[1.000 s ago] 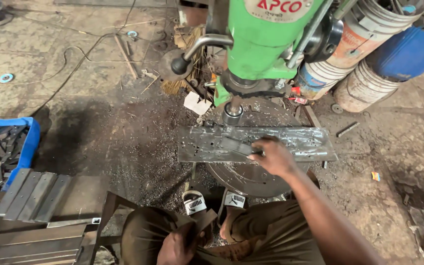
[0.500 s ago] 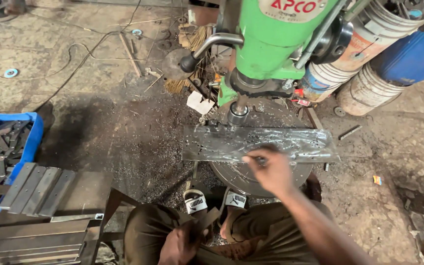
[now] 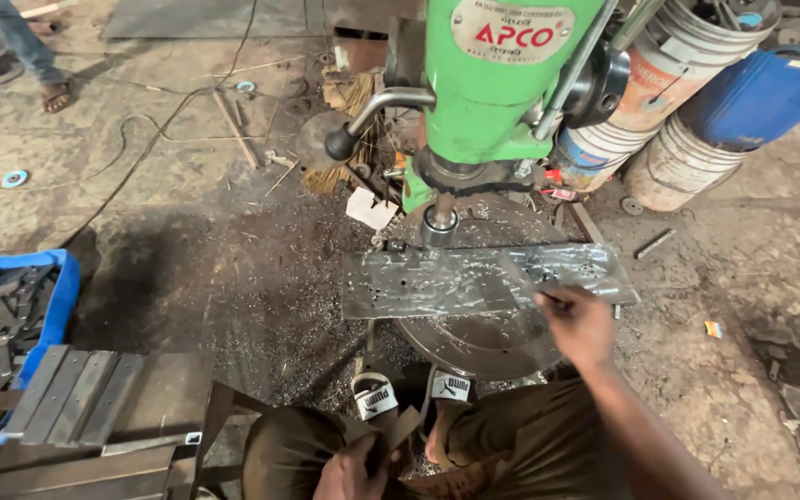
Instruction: The recorder uses a drill press to drill holes into a metal workpiece on a workshop table.
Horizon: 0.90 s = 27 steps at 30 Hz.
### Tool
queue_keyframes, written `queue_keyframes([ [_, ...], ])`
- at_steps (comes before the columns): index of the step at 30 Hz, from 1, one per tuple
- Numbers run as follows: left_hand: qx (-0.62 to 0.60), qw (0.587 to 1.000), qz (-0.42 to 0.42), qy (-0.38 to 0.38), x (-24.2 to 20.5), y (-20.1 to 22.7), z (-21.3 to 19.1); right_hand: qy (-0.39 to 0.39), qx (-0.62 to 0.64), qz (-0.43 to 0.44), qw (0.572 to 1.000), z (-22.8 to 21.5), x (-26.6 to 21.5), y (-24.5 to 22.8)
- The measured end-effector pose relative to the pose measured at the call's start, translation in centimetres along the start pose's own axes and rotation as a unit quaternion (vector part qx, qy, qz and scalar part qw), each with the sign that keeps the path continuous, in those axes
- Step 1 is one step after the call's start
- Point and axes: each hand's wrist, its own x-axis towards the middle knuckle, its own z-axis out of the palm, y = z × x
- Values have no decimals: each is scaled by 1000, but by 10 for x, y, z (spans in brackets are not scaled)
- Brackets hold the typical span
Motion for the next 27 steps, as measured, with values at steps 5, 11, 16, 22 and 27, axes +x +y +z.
queue_keyframes([
  [5,-1,1000,2,12,2,-30,27,-22,299,112,948,10,-74,111],
  [11,118,969,145,160,20,-9,-24,-110,308,358,875,35,-130,111],
  [16,329,935,-64,-113,64,116,-145,-69,619,252,741,64,-155,152],
  [22,413,903,118,26,147,125,-155,-143,535,331,764,61,-145,125],
  [27,358,929,86,-23,175,141,-138,-197,466,252,825,59,-144,122],
])
